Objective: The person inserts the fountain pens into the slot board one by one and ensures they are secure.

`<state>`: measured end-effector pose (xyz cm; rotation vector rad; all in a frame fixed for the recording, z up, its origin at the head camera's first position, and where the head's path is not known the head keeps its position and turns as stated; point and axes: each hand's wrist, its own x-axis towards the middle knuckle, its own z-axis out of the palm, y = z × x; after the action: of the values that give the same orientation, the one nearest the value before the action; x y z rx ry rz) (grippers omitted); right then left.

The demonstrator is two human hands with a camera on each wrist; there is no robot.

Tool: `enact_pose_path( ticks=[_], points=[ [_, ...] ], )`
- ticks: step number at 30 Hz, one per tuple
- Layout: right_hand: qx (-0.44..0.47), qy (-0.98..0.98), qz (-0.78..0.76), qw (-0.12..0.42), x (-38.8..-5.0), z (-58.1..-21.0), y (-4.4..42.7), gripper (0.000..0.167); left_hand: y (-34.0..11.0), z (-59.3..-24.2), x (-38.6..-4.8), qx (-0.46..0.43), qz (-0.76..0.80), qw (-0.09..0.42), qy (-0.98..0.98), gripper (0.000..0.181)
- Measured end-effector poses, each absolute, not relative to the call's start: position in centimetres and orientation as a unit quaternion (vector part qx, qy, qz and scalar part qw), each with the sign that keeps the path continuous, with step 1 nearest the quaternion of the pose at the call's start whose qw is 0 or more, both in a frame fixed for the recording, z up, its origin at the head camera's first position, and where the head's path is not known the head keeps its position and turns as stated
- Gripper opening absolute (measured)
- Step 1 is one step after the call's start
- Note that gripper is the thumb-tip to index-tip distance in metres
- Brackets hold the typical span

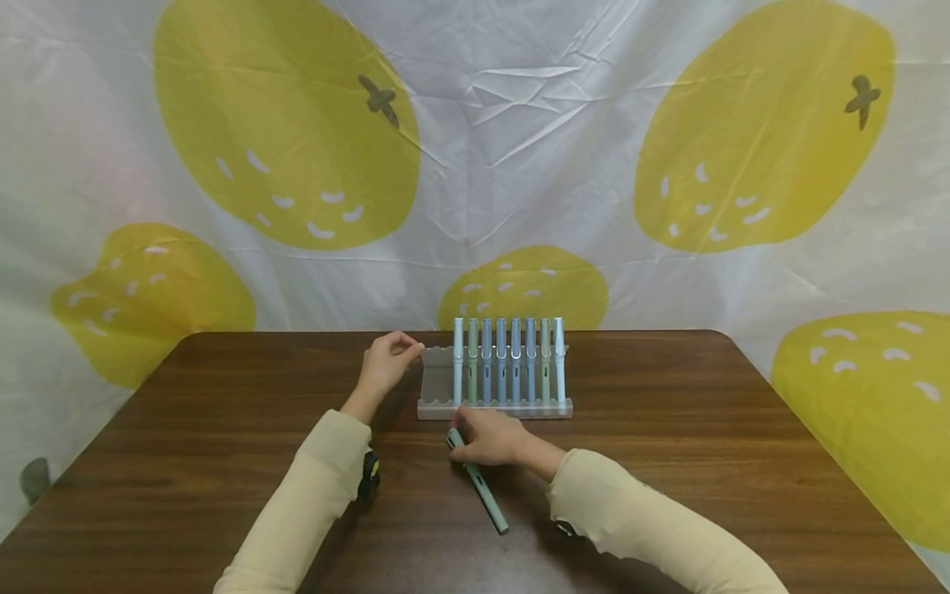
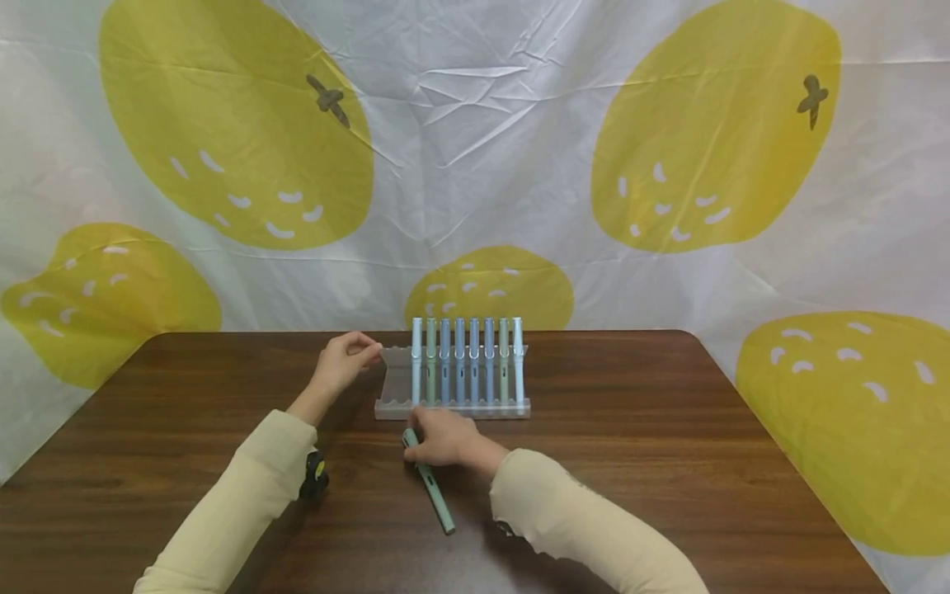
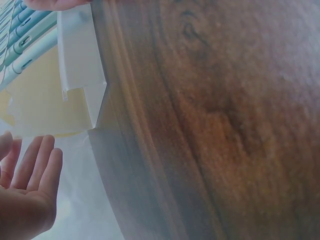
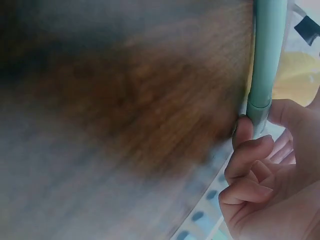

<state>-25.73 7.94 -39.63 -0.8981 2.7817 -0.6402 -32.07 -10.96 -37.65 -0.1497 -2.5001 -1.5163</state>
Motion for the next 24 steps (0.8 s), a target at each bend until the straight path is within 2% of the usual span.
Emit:
enact_pose_path(
  ticks=[9, 19, 24],
  points=[
    [-0.311, 0.911, -0.262, 0.07, -26.2, -38.9, 8.5, 0.034, -10.9, -37.7, -32.1, -0.056, -0.511, 0.115, -0.85, 0.019],
    [-0.313, 0.893, -0.322, 0.037, -26.8, -37.4, 8.9, 0.037, -10.9, -37.6, -32.0, -0.057, -0.505, 0.117, -0.853, 0.02],
    [-0.319, 0.883, -0.344, 0.004, -27.2, -36.4, 8.9, 0.037, -10.9, -37.6, -31.9, -0.058, -0.504, 0.117, -0.854, 0.02]
  ],
)
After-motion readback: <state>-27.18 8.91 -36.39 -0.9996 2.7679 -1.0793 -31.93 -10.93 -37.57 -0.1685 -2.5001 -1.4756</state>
